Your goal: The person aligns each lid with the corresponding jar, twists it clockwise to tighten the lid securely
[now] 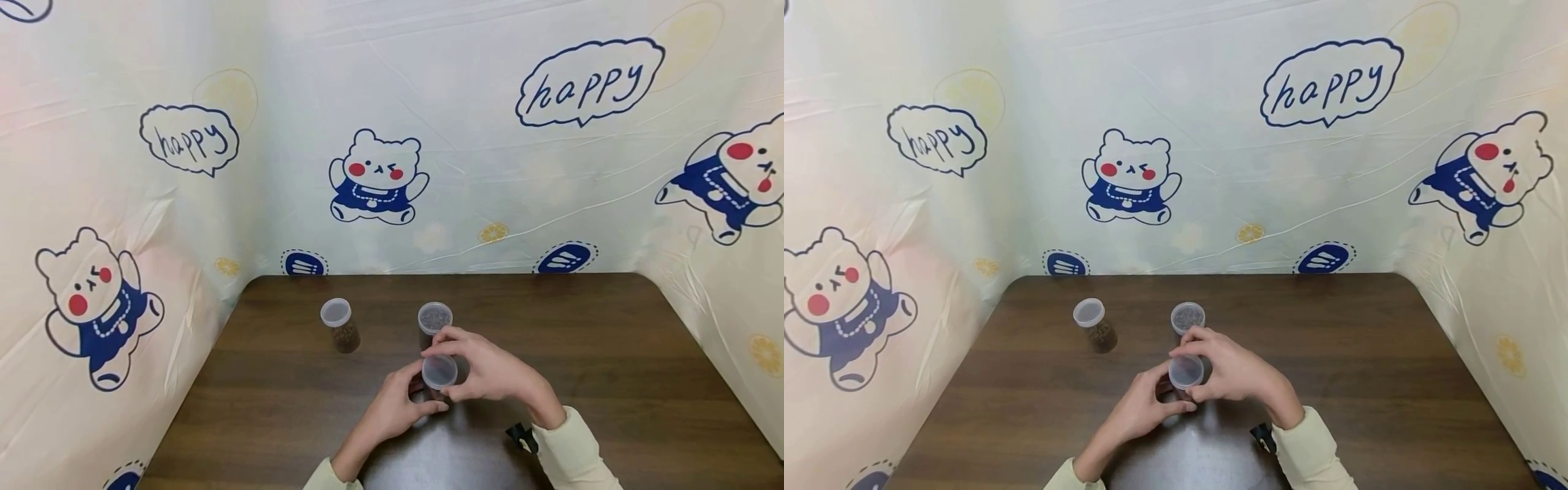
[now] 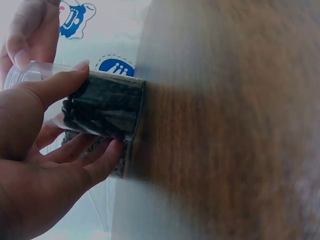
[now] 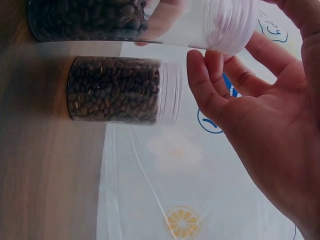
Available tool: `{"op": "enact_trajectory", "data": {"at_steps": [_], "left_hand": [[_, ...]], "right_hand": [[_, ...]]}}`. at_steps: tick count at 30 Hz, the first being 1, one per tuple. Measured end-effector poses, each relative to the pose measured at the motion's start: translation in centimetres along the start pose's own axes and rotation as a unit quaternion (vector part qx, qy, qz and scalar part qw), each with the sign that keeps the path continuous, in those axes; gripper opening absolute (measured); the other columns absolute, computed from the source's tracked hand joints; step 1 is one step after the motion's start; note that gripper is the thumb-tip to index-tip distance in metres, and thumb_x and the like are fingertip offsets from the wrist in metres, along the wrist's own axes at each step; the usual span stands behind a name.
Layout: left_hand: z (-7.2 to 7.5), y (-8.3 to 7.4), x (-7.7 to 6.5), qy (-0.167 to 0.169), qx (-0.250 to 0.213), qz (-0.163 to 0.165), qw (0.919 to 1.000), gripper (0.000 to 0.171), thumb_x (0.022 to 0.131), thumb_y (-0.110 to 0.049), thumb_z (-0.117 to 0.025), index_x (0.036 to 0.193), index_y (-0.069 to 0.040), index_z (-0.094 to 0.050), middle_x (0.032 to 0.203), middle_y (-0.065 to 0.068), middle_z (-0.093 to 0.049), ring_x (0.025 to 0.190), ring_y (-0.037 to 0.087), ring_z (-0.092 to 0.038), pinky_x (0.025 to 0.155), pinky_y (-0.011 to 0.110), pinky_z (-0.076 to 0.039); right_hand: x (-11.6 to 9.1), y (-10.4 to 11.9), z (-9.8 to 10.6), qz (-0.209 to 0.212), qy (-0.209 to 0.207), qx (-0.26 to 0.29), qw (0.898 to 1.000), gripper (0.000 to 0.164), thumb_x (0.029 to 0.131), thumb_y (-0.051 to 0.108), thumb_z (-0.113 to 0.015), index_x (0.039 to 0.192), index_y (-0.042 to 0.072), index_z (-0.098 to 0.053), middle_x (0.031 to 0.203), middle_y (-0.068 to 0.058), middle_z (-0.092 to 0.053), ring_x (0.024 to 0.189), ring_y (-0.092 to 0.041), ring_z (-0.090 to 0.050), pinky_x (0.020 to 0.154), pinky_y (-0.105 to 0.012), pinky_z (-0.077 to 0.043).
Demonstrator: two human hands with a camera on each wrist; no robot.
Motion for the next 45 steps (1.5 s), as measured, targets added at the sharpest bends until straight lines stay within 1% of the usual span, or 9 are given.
{"op": "enact_trajectory", "data": {"at_steps": [6,10,13,19,26,30,34,39,45], "left_hand": [[-0.1,0.1,0.0,0.001,0.001,0.000,1.0000,0.066,0.087,-0.027,-0.089,0.145,-0.023,-0.059,0.137,0.003,-0.070,0.127,0.018,-0.069,0.103,0.027,-0.058],[-0.1,0.1,0.0,0.001,-0.001,0.002,1.0000,0.066,0.086,-0.025,-0.089,0.145,-0.023,-0.059,0.137,0.003,-0.070,0.127,0.019,-0.068,0.103,0.026,-0.057],[-0.2,0.1,0.0,-0.003,0.003,0.001,1.0000,0.063,0.086,-0.025,-0.089,0.143,-0.023,-0.061,0.135,0.002,-0.070,0.128,0.019,-0.068,0.103,0.026,-0.057],[-0.1,0.0,0.0,-0.009,0.010,0.001,0.9999,0.062,0.085,-0.025,-0.090,0.141,-0.026,-0.063,0.135,0.000,-0.071,0.127,0.017,-0.068,0.104,0.027,-0.057],[-0.1,0.0,-0.1,-0.006,-0.006,0.005,1.0000,0.061,0.085,-0.025,-0.090,0.140,-0.029,-0.063,0.134,-0.001,-0.071,0.127,0.017,-0.069,0.103,0.025,-0.057],[-0.1,0.0,-0.1,-0.004,-0.005,0.005,1.0000,0.059,0.086,-0.025,-0.089,0.139,-0.027,-0.063,0.133,0.000,-0.071,0.126,0.018,-0.069,0.103,0.028,-0.058],[-0.1,0.0,-0.1,-0.004,0.008,0.007,0.9999,0.058,0.086,-0.028,-0.089,0.138,-0.022,-0.063,0.132,0.003,-0.071,0.124,0.019,-0.070,0.103,0.031,-0.059],[-0.1,-0.1,-0.2,0.001,0.007,0.013,0.9999,0.061,0.087,-0.029,-0.088,0.141,-0.020,-0.062,0.133,0.003,-0.071,0.125,0.019,-0.070,0.103,0.032,-0.059],[0.0,-0.2,-0.1,-0.005,0.012,0.009,0.9999,0.060,0.086,-0.029,-0.089,0.140,-0.020,-0.063,0.132,0.003,-0.072,0.124,0.019,-0.070,0.103,0.032,-0.059]], "right_hand": [[0.0,0.2,-0.1,-0.008,0.004,-0.004,1.000,0.048,0.085,0.018,-0.084,0.132,0.013,-0.073,0.127,0.000,-0.059,0.110,-0.018,-0.061,0.093,-0.029,-0.054],[-0.1,0.4,0.0,-0.028,-0.003,-0.006,1.000,0.047,0.085,0.023,-0.086,0.130,0.014,-0.073,0.125,0.000,-0.060,0.108,-0.016,-0.060,0.090,-0.028,-0.054],[-0.1,0.5,-0.1,-0.046,-0.018,-0.011,0.999,0.046,0.085,0.029,-0.088,0.126,0.014,-0.073,0.121,0.001,-0.062,0.104,-0.012,-0.060,0.086,-0.026,-0.054],[-0.2,0.9,-0.5,-0.077,-0.064,-0.033,0.994,0.052,0.077,0.043,-0.094,0.112,0.017,-0.066,0.106,0.005,-0.064,0.090,-0.008,-0.060,0.077,-0.021,-0.053],[-0.2,0.9,-1.0,-0.099,-0.086,-0.040,0.991,0.053,0.076,0.053,-0.092,0.101,0.018,-0.061,0.094,0.006,-0.062,0.079,-0.006,-0.055,0.067,-0.019,-0.048],[-0.5,1.1,-1.0,-0.091,-0.081,-0.071,0.990,0.062,0.078,0.058,-0.089,0.118,0.016,-0.066,0.111,0.004,-0.064,0.094,-0.008,-0.061,0.079,-0.025,-0.056],[-0.7,1.4,-0.8,-0.070,-0.050,-0.078,0.993,0.067,0.084,0.048,-0.088,0.138,0.016,-0.065,0.132,0.001,-0.061,0.115,-0.013,-0.060,0.094,-0.035,-0.057],[-0.6,1.6,-0.6,-0.056,-0.032,-0.071,0.995,0.055,0.087,0.036,-0.087,0.135,0.014,-0.069,0.129,0.002,-0.062,0.114,-0.013,-0.058,0.093,-0.032,-0.057],[-0.4,1.5,-0.7,-0.056,-0.052,-0.073,0.994,0.054,0.084,0.036,-0.090,0.129,0.013,-0.072,0.125,0.002,-0.064,0.111,-0.013,-0.060,0.090,-0.030,-0.057]]}}
Point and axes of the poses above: each hand's wrist, its own x-axis towards the middle knuckle, its own z-axis out of the back of the hand, y = z × x, the point moved 2 cm from there along x, towards the middle knuckle
